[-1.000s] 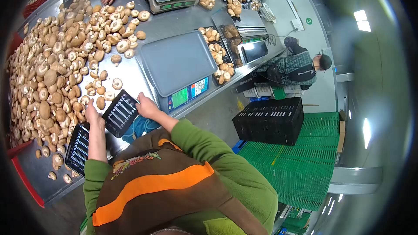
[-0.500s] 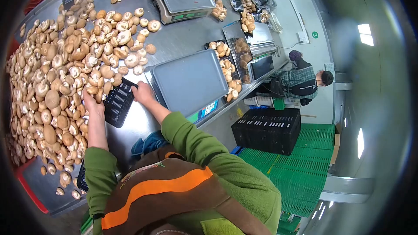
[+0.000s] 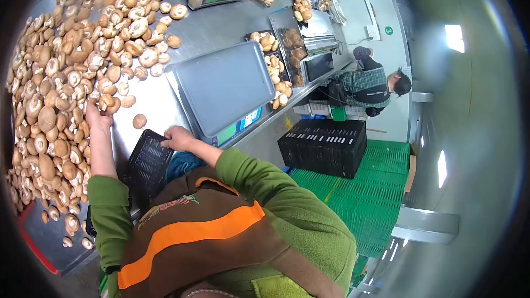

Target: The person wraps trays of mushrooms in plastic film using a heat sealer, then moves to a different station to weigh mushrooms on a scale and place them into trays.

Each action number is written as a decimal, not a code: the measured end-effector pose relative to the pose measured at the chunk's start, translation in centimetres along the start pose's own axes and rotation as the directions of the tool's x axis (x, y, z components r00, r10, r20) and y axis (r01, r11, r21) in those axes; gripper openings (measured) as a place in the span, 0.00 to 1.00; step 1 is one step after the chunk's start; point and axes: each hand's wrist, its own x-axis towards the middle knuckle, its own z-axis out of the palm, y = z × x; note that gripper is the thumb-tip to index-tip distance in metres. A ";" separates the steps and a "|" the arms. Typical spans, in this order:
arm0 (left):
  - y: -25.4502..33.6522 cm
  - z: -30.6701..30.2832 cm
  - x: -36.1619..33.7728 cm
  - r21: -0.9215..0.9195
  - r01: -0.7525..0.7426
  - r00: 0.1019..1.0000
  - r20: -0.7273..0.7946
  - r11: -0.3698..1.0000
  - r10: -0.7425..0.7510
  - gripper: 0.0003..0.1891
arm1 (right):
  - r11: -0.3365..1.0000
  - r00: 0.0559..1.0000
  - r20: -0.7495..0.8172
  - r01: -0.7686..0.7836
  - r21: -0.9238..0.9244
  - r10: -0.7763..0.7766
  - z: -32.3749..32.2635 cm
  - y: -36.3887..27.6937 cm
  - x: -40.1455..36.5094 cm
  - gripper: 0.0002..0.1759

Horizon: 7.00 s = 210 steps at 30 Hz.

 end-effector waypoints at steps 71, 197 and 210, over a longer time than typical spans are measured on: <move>-1.4 0.6 -0.6 0.287 -0.380 0.912 0.273 0.879 0.305 0.26 | 0.923 0.985 0.041 -0.172 0.345 0.169 -4.4 -6.4 4.9 0.13; -10.6 -4.0 -16.0 0.086 -0.488 0.844 0.299 0.869 0.444 0.11 | 0.930 0.640 -0.752 0.351 0.105 -0.157 -27.5 23.8 -10.1 0.19; -14.2 2.3 -19.0 0.173 -0.574 0.756 0.487 0.800 0.437 0.22 | 0.940 0.684 -0.652 0.308 -0.148 -0.327 -26.8 19.7 -9.7 0.29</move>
